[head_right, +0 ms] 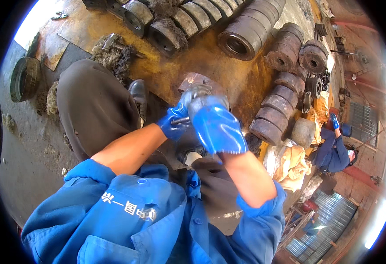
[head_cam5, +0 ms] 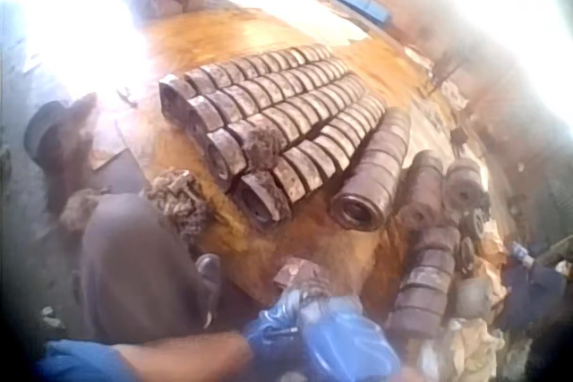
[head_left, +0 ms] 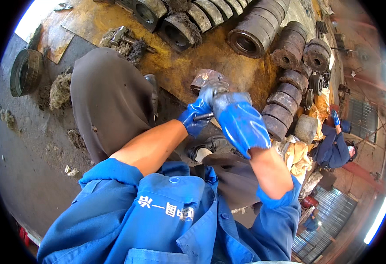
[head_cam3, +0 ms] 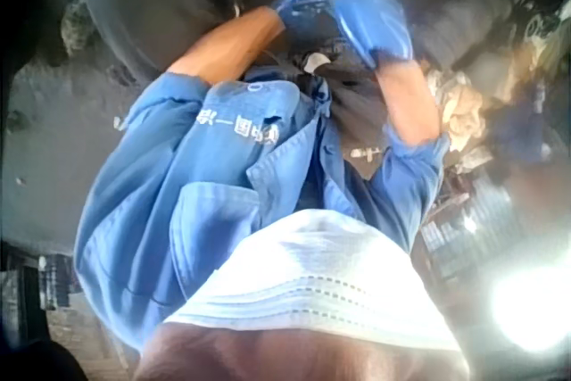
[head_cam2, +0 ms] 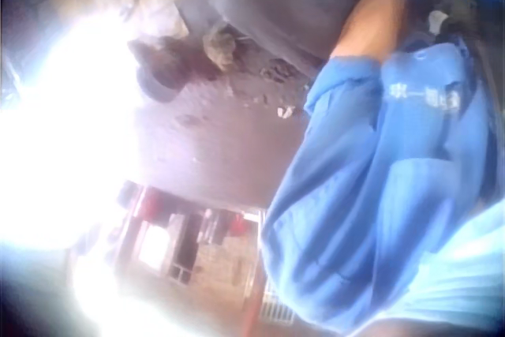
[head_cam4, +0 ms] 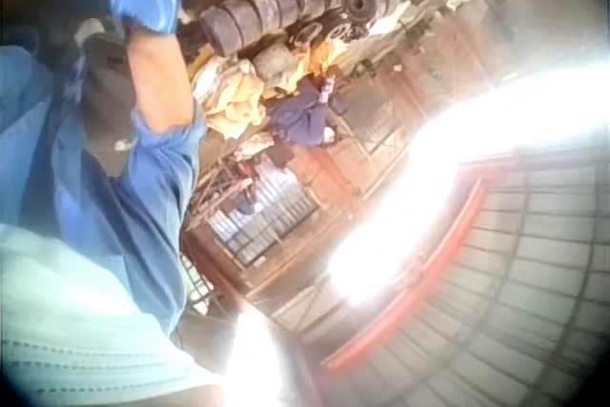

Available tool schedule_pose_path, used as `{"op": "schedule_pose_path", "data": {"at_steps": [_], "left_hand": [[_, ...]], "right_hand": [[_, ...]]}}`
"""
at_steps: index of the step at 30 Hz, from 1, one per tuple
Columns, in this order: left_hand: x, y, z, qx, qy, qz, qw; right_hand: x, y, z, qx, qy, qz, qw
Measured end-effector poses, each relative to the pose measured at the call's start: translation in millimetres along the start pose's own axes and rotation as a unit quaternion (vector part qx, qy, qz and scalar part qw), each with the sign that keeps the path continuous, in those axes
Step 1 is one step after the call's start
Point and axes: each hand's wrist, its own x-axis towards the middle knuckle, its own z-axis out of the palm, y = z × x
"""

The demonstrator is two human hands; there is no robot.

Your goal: The person sits on the floor and uses a chisel to scrape and clean metal parts. They repeatedly scrape the surface of the parts, removing debris and rust, and occasionally adjust the position of the parts.

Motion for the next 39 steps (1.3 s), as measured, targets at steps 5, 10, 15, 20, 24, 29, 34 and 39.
{"op": "schedule_pose_path", "data": {"at_steps": [5,10,15,20,24,29,34,39], "left_hand": [[-31,32,29,0.046,0.038,-0.054,0.997],[-25,64,47,-0.187,0.172,-0.19,0.948],[-19,65,36,-0.214,0.191,-0.161,0.945],[-36,56,32,-0.095,0.131,-0.113,0.98],[-40,16,18,0.332,0.157,0.064,0.928],[-42,80,52,0.091,0.215,-0.066,0.97],[-35,59,28,0.322,0.086,-0.041,0.942],[-27,53,29,0.488,0.022,-0.017,0.873]], "right_hand": [[0,-18,-20,-0.015,-0.045,0.008,0.999],[14,2,0,-0.006,-0.032,0.001,0.999],[21,-8,-5,-0.022,-0.058,-0.009,0.998],[21,-6,-10,-0.015,-0.065,-0.012,0.998],[29,-8,-3,-0.032,-0.07,-0.027,0.997],[19,-10,-13,-0.023,-0.087,-0.011,0.996],[23,8,8,-0.021,-0.096,-0.008,0.995],[-4,47,36,-0.065,-0.239,0.029,0.968]]}}
